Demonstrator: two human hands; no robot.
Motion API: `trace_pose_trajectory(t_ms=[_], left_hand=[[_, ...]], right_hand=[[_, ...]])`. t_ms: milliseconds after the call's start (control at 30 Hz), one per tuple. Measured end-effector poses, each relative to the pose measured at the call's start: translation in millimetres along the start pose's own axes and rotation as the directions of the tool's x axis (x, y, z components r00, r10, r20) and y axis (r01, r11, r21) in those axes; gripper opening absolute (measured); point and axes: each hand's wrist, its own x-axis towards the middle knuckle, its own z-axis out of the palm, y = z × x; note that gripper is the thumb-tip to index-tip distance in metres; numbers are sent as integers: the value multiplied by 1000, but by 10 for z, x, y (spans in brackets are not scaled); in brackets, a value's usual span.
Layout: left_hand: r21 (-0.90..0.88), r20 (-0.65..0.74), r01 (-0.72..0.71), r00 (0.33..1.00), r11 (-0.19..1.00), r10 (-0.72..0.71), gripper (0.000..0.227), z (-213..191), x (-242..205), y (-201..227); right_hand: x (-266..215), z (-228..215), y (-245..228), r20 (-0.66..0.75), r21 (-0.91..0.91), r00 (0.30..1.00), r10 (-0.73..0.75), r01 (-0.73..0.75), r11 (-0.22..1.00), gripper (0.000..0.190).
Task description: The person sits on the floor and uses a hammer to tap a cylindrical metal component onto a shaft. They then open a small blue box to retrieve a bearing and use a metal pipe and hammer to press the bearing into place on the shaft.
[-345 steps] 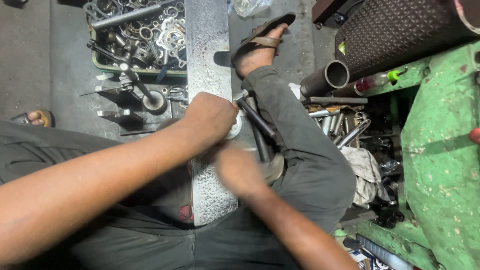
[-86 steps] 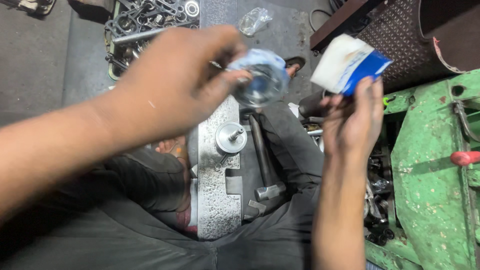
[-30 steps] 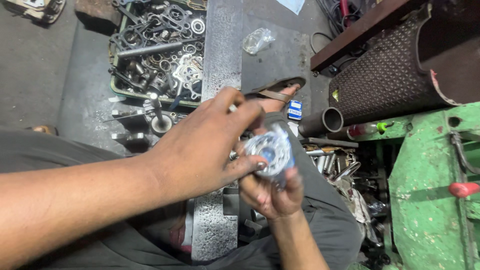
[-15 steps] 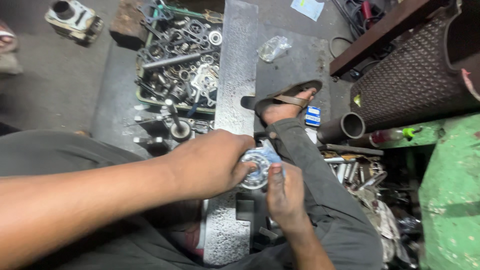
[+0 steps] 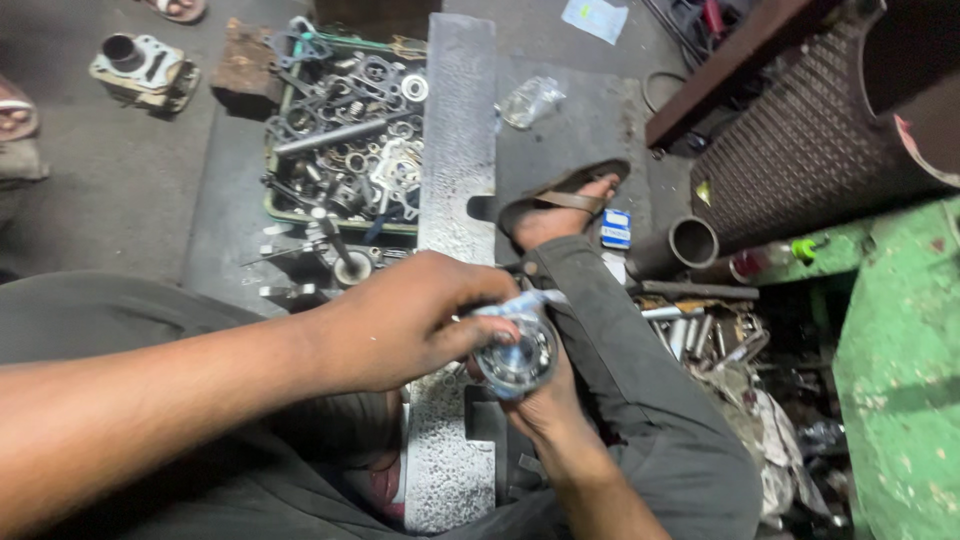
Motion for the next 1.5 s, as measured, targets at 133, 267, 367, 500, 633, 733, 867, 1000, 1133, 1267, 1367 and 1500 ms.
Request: trace_pose_trajectory(t_ms=[133,267,367,500,633,733,867,1000,1133,1267,1367,1500], left_hand=[[70,-39,326,945,943,-324,24,-52,66,20],[35,-82,389,919,921,-385,25,-50,127,-25],[-108,-51,216,974,970,-223,23,-82,215,-65],[68,-333,-55,940,996,75,23,-406,407,-152],[209,-395,-349,824,913,406,31,-653,425,-58],[73,-442,-8,896,997,39,28,-826,144,123],[59,-405,116,911,991,-82,28,-921,-75,124],[25,-391,140,912,990,-119,28,-852,-207,-91],[-51,-376,185,907,981,-191,28,-803,-344,-270],[-160,-295,207,923,965,-247,29,-573,-201,-457],[-266,-223,217,934,939,-279,29,-372,16,-528],[-378,-154,234,938,896,-310,30,-254,232,-508]], right_hand=[[40,225,-199,-30,-164,967,-253,245,955,31],[-1,481,-275,171,194,954,244,-276,941,50],[-29,587,-211,100,369,893,438,-442,817,47],[-55,501,-171,426,527,840,335,-532,663,66],[-61,435,-258,403,450,866,297,-469,760,69],[-32,487,-380,327,330,925,194,-304,894,64],[58,483,-520,325,-844,872,-366,442,304,39],[195,431,-432,148,-985,953,-264,166,50,39],[267,415,-315,246,-958,928,-278,277,75,43],[270,405,-322,421,-905,874,-244,423,-46,55],[263,343,-310,280,-955,951,-128,290,67,60],[223,-27,-389,261,-965,965,-19,261,-12,73]])
